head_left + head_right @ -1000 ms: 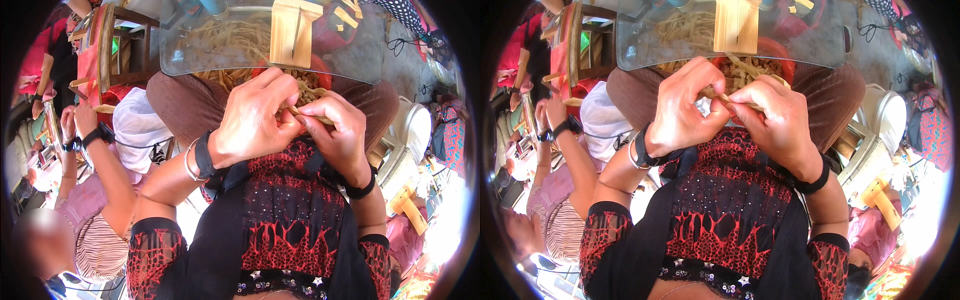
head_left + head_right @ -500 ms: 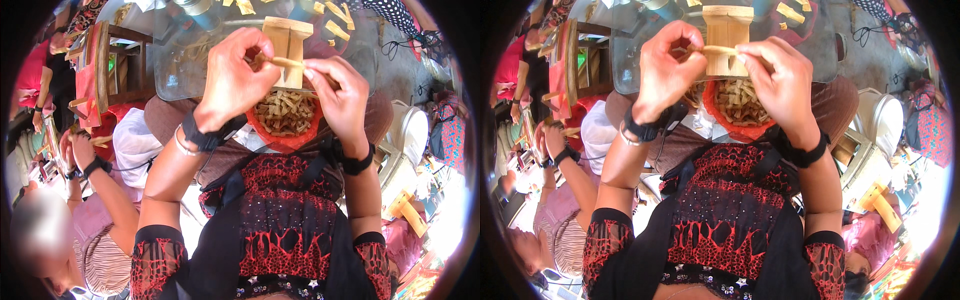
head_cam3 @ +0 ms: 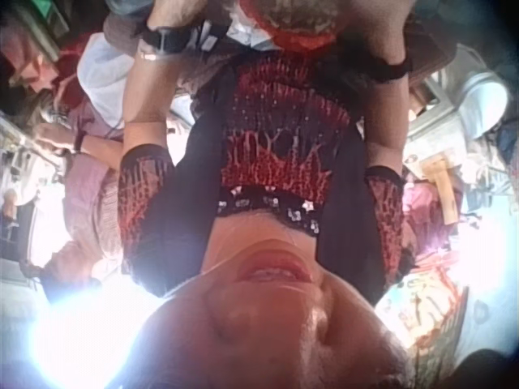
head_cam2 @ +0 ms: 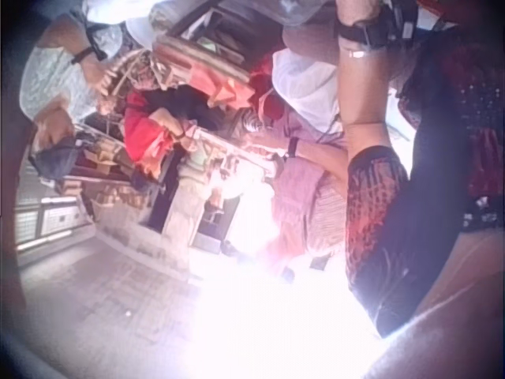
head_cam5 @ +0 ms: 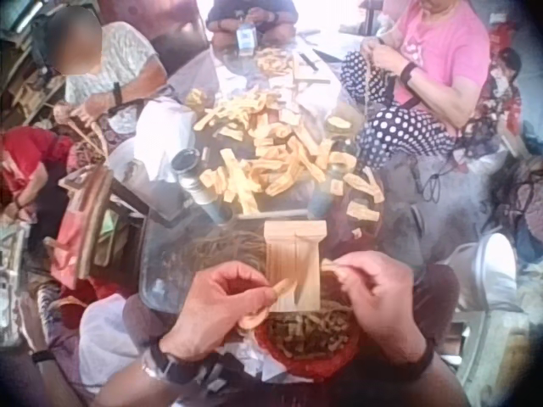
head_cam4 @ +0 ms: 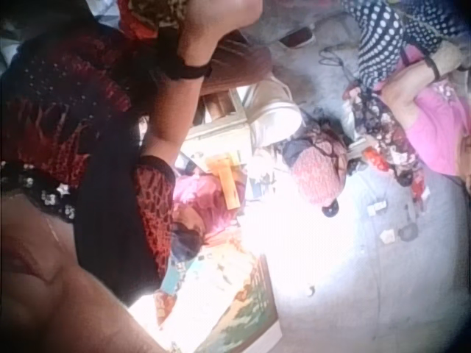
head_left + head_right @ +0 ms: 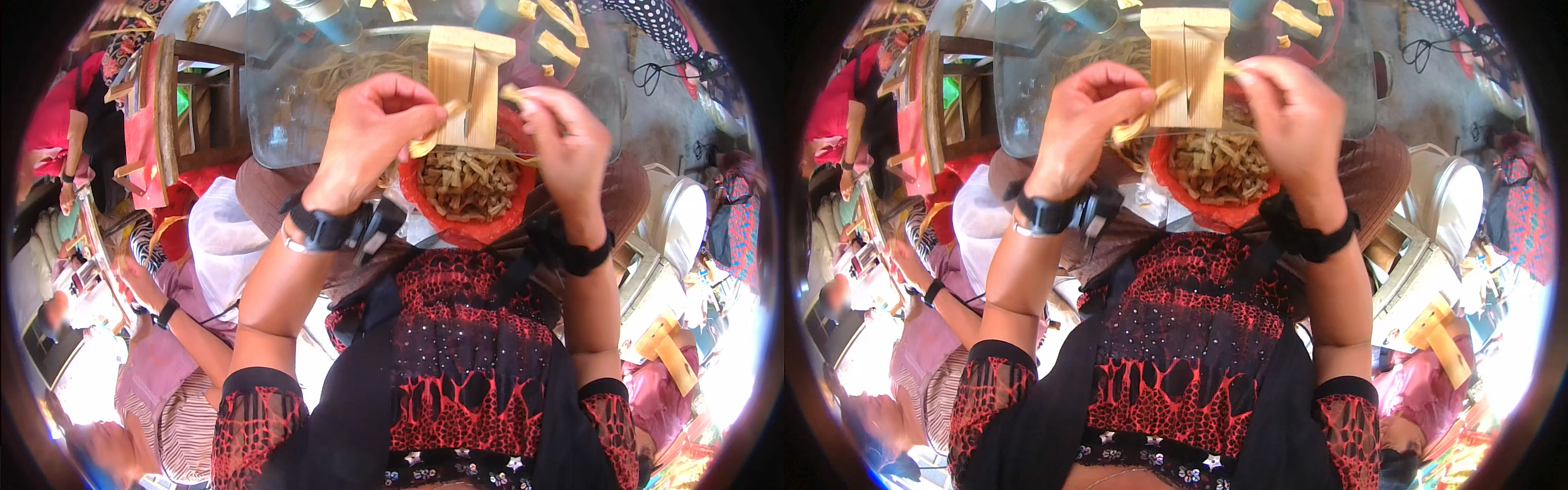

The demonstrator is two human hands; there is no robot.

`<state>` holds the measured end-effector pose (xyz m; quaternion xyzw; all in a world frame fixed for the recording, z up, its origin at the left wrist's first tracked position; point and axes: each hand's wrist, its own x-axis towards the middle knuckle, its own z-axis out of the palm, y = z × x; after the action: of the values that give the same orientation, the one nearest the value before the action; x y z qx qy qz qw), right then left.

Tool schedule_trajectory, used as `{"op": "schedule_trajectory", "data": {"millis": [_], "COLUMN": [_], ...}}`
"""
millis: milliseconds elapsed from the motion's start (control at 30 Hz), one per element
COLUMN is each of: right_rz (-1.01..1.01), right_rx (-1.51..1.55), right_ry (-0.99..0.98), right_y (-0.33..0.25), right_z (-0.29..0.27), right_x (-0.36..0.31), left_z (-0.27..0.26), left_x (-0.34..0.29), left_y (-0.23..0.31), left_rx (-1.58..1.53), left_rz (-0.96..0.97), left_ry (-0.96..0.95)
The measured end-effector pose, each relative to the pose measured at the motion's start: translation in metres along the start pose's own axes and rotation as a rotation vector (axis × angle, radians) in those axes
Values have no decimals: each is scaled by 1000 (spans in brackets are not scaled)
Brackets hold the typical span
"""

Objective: The person folds yellow paper strips into specific shapes by hand and places them into a red bowl.

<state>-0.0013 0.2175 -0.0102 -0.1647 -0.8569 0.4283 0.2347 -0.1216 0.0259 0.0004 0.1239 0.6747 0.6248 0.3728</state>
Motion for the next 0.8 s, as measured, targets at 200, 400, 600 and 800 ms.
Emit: {"op": "schedule_trajectory", "data": {"millis": [200,400,600,800], "right_rz": [271,-126,33,-126], "right_rx": [383,224,510,490], "right_ry": [274,85,-589,-80], "right_y": [-7,-31,-66,-84], "right_z": [-64,-69,-29,-33], "right_x": [-27,-63,-135,-101], "left_z": [19,44,60,50], "left_x": [-64,-68,-91,-127], "left_y": [-40,-79,-32,32], "left_rx": [-327,-191,-307,766], "left_rz": [-291,-428,-364,466], "left_ry": [-84,-138,-242,-221]}}
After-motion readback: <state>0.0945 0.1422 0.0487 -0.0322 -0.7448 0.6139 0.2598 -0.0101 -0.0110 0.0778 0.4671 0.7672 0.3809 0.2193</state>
